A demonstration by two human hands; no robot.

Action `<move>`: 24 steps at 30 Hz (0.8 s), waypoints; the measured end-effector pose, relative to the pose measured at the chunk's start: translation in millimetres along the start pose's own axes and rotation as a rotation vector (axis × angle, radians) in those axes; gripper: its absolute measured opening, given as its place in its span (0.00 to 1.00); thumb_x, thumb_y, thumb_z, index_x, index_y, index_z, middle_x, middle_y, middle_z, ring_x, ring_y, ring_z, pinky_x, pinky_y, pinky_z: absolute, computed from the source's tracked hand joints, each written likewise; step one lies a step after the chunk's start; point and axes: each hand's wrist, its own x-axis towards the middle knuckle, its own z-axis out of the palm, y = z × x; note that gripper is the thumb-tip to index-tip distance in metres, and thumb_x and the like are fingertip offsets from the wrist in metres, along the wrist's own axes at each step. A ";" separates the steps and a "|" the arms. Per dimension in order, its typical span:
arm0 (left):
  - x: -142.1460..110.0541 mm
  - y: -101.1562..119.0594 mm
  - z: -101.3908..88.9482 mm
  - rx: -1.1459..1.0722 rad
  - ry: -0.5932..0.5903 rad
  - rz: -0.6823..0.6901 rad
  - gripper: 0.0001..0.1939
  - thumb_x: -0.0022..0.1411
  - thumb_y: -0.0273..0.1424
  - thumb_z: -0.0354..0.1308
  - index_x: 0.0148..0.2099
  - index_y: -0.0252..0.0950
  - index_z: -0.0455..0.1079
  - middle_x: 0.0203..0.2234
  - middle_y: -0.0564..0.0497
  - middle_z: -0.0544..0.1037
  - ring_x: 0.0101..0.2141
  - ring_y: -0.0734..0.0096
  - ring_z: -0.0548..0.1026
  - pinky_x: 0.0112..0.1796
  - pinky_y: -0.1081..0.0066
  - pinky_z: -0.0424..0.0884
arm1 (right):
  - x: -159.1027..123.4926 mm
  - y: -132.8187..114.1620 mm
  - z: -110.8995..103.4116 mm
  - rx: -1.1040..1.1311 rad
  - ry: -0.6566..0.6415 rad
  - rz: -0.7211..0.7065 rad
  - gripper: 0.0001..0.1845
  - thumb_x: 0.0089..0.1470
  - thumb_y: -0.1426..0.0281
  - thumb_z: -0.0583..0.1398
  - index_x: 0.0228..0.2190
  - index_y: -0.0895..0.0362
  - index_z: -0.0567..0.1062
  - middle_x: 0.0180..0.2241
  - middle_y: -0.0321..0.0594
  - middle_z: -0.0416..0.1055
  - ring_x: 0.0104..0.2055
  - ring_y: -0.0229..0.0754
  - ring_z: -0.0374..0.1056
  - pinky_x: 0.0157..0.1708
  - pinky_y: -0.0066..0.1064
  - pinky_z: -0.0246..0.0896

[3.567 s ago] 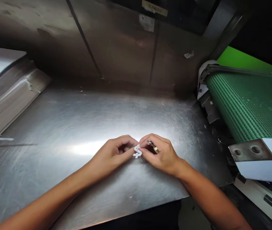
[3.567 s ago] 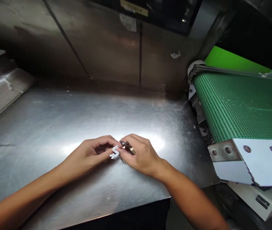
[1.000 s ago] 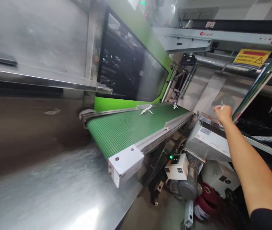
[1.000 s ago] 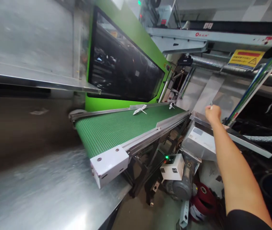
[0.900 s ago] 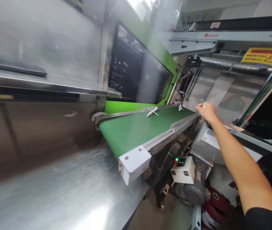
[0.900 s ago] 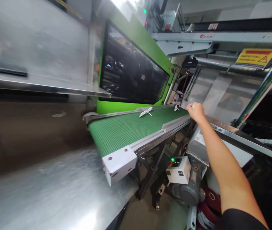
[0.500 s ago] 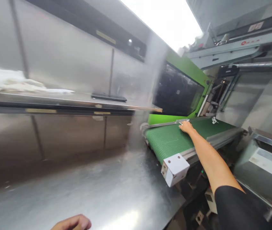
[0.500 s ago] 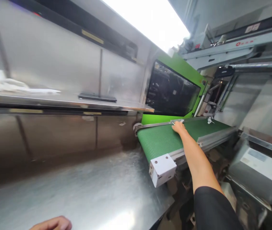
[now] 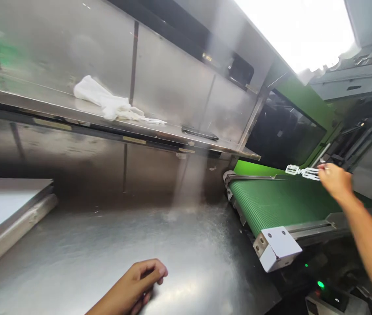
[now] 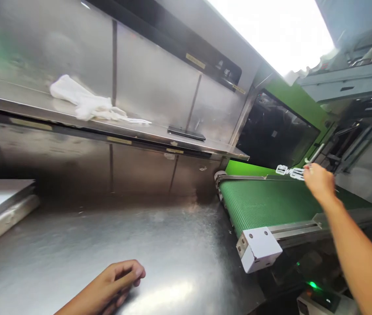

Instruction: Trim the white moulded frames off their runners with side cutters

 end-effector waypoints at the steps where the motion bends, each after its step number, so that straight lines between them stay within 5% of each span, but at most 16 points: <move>1: -1.0 2.1 -1.4 0.000 0.003 0.005 0.44 0.59 0.75 0.65 0.41 0.34 0.74 0.19 0.54 0.68 0.16 0.80 0.55 0.19 0.78 0.47 | -10.7 -5.0 -16.0 0.024 0.037 0.003 0.10 0.65 0.80 0.72 0.34 0.55 0.82 0.25 0.35 0.70 0.26 0.44 0.67 0.33 0.36 0.63; 4: -3.9 9.8 -3.5 -0.048 0.040 0.041 0.43 0.59 0.73 0.69 0.45 0.33 0.76 0.28 0.50 0.73 0.20 0.77 0.62 0.18 0.79 0.52 | -72.9 -28.6 -57.3 0.171 0.140 -0.048 0.08 0.63 0.74 0.72 0.43 0.49 0.87 0.31 0.39 0.78 0.27 0.44 0.68 0.27 0.39 0.57; 6: -6.6 17.4 -3.3 -0.112 0.061 0.080 0.45 0.58 0.72 0.71 0.48 0.32 0.78 0.32 0.48 0.75 0.21 0.77 0.64 0.17 0.79 0.54 | -131.2 -53.2 -72.6 0.444 0.177 -0.246 0.08 0.63 0.61 0.74 0.44 0.45 0.88 0.37 0.44 0.81 0.32 0.49 0.74 0.27 0.41 0.58; 9: -14.6 33.0 -2.8 -0.249 0.076 0.136 0.45 0.55 0.70 0.76 0.49 0.30 0.79 0.32 0.48 0.76 0.19 0.79 0.63 0.15 0.80 0.55 | -214.0 -97.1 -64.0 0.652 -0.099 -0.339 0.08 0.66 0.53 0.75 0.42 0.40 0.88 0.38 0.40 0.81 0.31 0.52 0.73 0.26 0.42 0.63; 12: -24.9 47.3 -7.5 -0.455 0.014 0.161 0.43 0.58 0.67 0.76 0.49 0.30 0.78 0.30 0.47 0.77 0.19 0.75 0.69 0.16 0.80 0.62 | -268.4 -137.0 -14.9 0.929 -0.530 -0.381 0.07 0.69 0.54 0.72 0.41 0.43 0.87 0.37 0.37 0.80 0.33 0.51 0.75 0.32 0.39 0.69; 14: -30.0 52.9 -15.1 -0.539 0.000 0.152 0.46 0.65 0.73 0.65 0.53 0.30 0.78 0.27 0.47 0.75 0.22 0.67 0.73 0.16 0.78 0.66 | -291.3 -158.2 32.2 1.082 -0.728 -0.326 0.09 0.68 0.57 0.71 0.40 0.48 0.86 0.35 0.39 0.79 0.35 0.50 0.75 0.35 0.37 0.69; 19: -33.5 59.4 -34.9 -0.757 0.043 0.168 0.53 0.82 0.61 0.21 0.56 0.25 0.78 0.37 0.32 0.81 0.23 0.59 0.78 0.13 0.73 0.67 | -330.0 -183.5 130.3 1.235 -0.874 -0.169 0.20 0.62 0.51 0.73 0.41 0.56 0.83 0.29 0.38 0.74 0.27 0.45 0.69 0.26 0.32 0.62; 24: -28.2 63.0 -36.1 -0.792 0.200 0.123 0.51 0.85 0.56 0.23 0.55 0.22 0.79 0.37 0.32 0.82 0.20 0.61 0.77 0.11 0.73 0.66 | -355.0 -174.1 167.5 1.289 -0.966 -0.018 0.24 0.61 0.49 0.76 0.44 0.56 0.83 0.31 0.40 0.75 0.30 0.47 0.72 0.26 0.32 0.66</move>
